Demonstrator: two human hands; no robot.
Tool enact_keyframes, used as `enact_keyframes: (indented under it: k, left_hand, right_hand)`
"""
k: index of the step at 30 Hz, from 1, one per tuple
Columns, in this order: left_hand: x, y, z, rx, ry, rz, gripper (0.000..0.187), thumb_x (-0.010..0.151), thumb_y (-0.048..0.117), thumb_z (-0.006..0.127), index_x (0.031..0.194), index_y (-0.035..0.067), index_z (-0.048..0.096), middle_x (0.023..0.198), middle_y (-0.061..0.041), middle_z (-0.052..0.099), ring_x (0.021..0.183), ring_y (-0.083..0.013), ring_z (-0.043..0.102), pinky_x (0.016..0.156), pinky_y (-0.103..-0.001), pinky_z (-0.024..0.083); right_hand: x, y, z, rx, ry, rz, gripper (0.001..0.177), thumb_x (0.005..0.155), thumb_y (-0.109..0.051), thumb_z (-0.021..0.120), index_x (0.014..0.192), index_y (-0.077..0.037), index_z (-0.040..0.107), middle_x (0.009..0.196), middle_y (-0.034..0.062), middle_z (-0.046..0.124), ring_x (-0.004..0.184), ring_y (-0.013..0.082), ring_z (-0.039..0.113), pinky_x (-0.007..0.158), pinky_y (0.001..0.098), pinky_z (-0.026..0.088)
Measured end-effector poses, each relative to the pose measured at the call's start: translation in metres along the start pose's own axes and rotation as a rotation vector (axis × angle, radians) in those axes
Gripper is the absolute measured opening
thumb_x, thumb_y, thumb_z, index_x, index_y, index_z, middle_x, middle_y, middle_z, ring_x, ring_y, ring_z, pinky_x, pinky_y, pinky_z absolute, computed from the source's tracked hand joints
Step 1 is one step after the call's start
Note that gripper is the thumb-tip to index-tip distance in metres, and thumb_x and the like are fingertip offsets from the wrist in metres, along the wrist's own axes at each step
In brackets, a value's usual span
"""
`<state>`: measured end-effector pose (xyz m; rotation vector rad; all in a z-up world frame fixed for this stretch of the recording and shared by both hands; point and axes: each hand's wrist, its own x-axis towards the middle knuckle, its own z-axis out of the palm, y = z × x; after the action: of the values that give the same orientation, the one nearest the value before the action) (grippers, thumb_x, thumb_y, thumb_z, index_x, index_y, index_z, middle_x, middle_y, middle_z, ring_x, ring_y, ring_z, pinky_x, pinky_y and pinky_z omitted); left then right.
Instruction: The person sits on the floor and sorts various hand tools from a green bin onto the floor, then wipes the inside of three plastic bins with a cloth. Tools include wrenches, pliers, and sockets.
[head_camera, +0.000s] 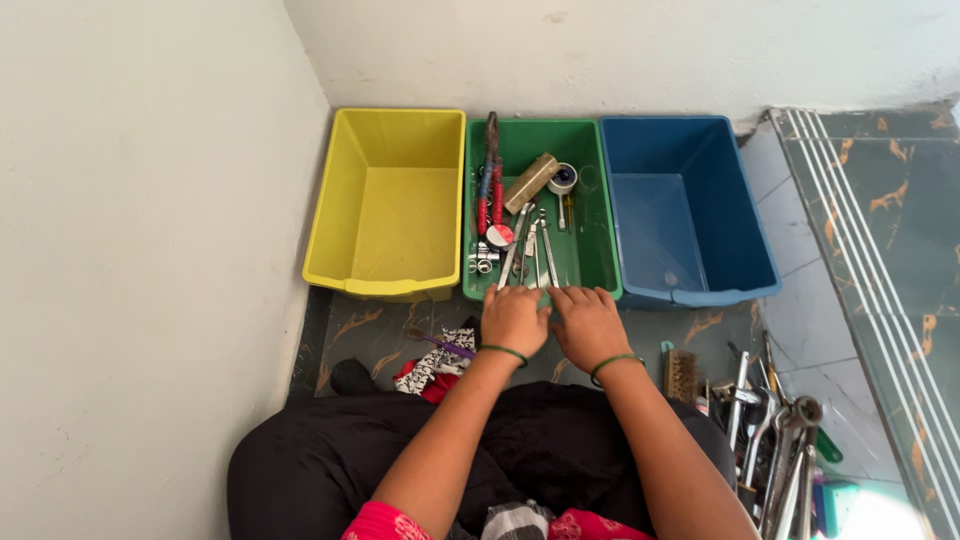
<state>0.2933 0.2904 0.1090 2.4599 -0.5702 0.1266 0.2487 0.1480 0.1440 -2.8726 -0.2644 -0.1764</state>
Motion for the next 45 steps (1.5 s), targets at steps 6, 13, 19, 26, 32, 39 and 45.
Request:
enact_keyframes:
  k: [6, 13, 19, 26, 32, 39, 45]
  left_hand:
    - [-0.004, -0.001, -0.008, -0.008, -0.04, 0.012, 0.025, 0.092, 0.028, 0.065, 0.1, 0.007, 0.076, 0.097, -0.012, 0.073, 0.1, -0.0317, 0.064, 0.098, -0.047, 0.042]
    - [0.036, -0.035, 0.001, -0.126, -0.311, -0.281, 0.031, 0.097, 0.037, 0.06, 0.097, 0.013, 0.08, 0.093, -0.018, 0.073, 0.091, -0.0378, 0.069, 0.084, -0.05, 0.054]
    - [0.129, -0.119, 0.08, -0.612, 0.183, -0.355, 0.036, 0.093, 0.032, 0.063, 0.115, 0.004, 0.072, 0.105, -0.019, 0.076, 0.097, -0.0327, 0.075, 0.086, -0.043, 0.058]
    - [0.179, -0.177, 0.149, -1.026, 0.203, -0.631, 0.06, 0.094, 0.039, 0.054, 0.14, 0.001, 0.054, 0.125, -0.024, 0.065, 0.106, -0.0372, 0.068, 0.086, -0.047, 0.056]
    - [0.184, -0.186, 0.182, -1.03, 0.5, -0.491, 0.064, 0.112, 0.049, 0.046, 0.146, -0.005, 0.047, 0.148, -0.017, 0.047, 0.137, -0.0282, 0.043, 0.114, -0.039, 0.031]
    - [0.169, -0.16, 0.151, -1.284, 0.394, -0.584, 0.052, 0.107, 0.046, 0.045, 0.119, 0.0, 0.065, 0.108, -0.011, 0.068, 0.099, -0.0207, 0.061, 0.091, -0.033, 0.048]
    - [0.168, -0.16, 0.15, -1.324, 0.343, -0.454, 0.042, 0.108, 0.037, 0.051, 0.106, -0.001, 0.069, 0.095, -0.008, 0.068, 0.088, -0.0167, 0.061, 0.082, -0.031, 0.05]
  right_hand:
    - [-0.001, 0.001, -0.004, 0.039, -0.023, -0.009, 0.038, 0.086, -0.023, 0.069, 0.121, -0.009, 0.068, 0.119, 0.0113, 0.07, 0.112, 0.0331, 0.063, 0.102, 0.0453, 0.043]
    - [0.037, 0.019, -0.001, 0.184, -0.333, 0.259, 0.03, 0.1, -0.031, 0.057, 0.111, -0.011, 0.077, 0.103, 0.0182, 0.075, 0.098, 0.0377, 0.069, 0.088, 0.048, 0.054]
    - [0.117, 0.044, 0.083, 0.584, 0.062, 0.105, 0.033, 0.093, -0.019, 0.064, 0.121, -0.003, 0.071, 0.108, 0.0174, 0.075, 0.097, 0.0332, 0.072, 0.083, 0.0432, 0.056]
    - [0.21, 0.041, 0.172, 1.54, -0.05, 0.702, 0.036, 0.099, -0.016, 0.053, 0.131, -0.003, 0.064, 0.104, 0.0094, 0.072, 0.084, 0.0178, 0.069, 0.07, 0.0335, 0.058]
    - [0.242, 0.053, 0.217, 1.803, 0.041, 0.694, 0.04, 0.102, -0.024, 0.054, 0.136, -0.002, 0.059, 0.116, 0.0115, 0.069, 0.099, 0.0206, 0.065, 0.086, 0.0318, 0.053]
    - [0.233, 0.063, 0.232, 1.698, 0.01, 0.641, 0.032, 0.101, -0.018, 0.055, 0.13, -0.004, 0.06, 0.11, 0.0096, 0.069, 0.094, 0.0185, 0.064, 0.084, 0.0317, 0.053]
    - [0.228, 0.06, 0.222, 1.512, 0.163, 0.616, 0.027, 0.102, -0.014, 0.056, 0.126, -0.003, 0.063, 0.102, 0.0077, 0.07, 0.085, 0.0146, 0.063, 0.077, 0.0297, 0.053]
